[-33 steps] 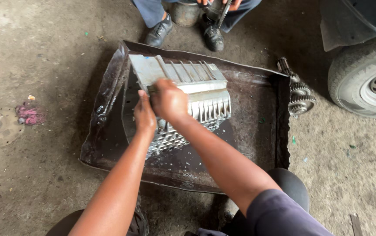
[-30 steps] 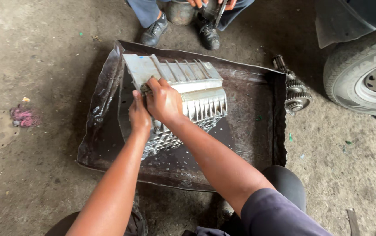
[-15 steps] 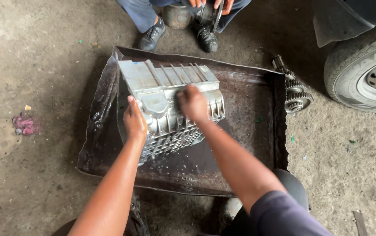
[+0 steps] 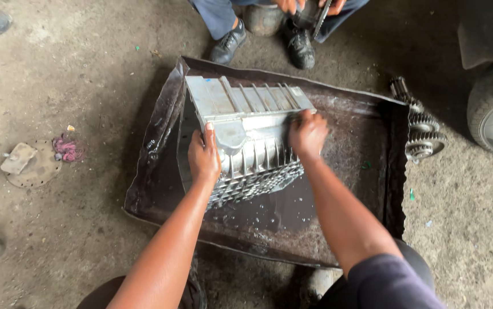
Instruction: The person cleans a metal casing by hand using a cloth and fluid inside a tray on the floor.
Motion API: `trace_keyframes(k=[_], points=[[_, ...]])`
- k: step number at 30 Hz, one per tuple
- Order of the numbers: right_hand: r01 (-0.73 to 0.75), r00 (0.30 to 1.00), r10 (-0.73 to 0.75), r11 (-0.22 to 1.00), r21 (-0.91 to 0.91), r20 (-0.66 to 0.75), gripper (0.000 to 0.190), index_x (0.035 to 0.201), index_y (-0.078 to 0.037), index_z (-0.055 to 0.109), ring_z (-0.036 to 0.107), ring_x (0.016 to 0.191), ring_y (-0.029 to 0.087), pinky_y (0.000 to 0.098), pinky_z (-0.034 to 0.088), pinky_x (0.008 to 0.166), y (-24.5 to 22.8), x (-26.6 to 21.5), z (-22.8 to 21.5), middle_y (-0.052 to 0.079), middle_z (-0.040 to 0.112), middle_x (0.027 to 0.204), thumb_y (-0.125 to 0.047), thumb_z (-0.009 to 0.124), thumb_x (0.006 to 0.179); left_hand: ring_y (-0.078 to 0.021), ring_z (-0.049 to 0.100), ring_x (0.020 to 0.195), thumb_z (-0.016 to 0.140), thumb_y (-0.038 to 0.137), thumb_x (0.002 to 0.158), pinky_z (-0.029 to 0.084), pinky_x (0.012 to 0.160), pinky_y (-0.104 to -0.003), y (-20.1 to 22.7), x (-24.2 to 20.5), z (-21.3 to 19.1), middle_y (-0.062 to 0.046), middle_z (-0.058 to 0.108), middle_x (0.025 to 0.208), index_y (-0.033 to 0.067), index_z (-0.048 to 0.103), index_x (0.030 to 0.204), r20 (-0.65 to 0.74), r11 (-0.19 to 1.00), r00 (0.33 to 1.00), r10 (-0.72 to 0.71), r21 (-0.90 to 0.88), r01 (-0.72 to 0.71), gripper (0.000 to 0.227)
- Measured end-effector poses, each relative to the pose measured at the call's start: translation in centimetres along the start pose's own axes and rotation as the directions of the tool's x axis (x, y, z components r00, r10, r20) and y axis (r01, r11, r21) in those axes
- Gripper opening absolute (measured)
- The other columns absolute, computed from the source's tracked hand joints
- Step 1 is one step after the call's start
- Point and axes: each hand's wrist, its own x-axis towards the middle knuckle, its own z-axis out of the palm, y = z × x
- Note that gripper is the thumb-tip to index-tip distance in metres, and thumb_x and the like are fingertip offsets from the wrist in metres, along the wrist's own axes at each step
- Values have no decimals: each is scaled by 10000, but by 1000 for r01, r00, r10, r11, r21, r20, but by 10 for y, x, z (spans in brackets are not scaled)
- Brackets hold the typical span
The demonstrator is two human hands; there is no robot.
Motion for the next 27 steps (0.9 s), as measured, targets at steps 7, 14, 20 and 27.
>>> trace_keyframes(k=[7, 14, 20, 27], points=[[300, 953, -296, 885, 355, -66, 218, 1050, -36, 659, 616, 853, 388, 538, 465, 724, -81, -28, -8, 191, 670, 912, -109, 709, 850, -396, 660, 831, 477, 560, 1026, 485, 780, -467, 15, 3, -6, -247, 678, 886, -61, 633, 1073, 46, 999, 998, -41, 6, 41, 642], [-36, 999, 29, 985, 172, 41, 150, 1028, -10, 610, 620, 921, 401, 537, 530, 756, 14, -3, 3, 253, 634, 1001, -133, 673, 967, -308, 643, 750, 485, 541, 1028, 482, 727, -436, 18, -6, -6, -185, 678, 821, -30, 642, 991, 54, 998, 998, -28, -51, 31, 593], [156, 987, -159, 884, 442, -29, 273, 1128, -5, 625, 596, 1067, 448, 557, 481, 954, -73, -35, 15, 249, 615, 1145, -35, 618, 856, -311, 652, 796, 495, 579, 1013, 492, 752, -440, 15, 2, -10, -192, 686, 888, -18, 655, 1073, 30, 998, 998, -53, 35, 52, 620], [206, 978, -200, 922, 329, -52, 316, 1225, -48, 684, 600, 1080, 389, 484, 526, 880, -37, -31, 14, 254, 624, 1210, -31, 612, 917, -294, 688, 884, 445, 589, 1033, 498, 802, -431, 24, -1, -17, -171, 716, 966, -6, 660, 1121, 87, 1000, 996, -16, -4, 16, 639]])
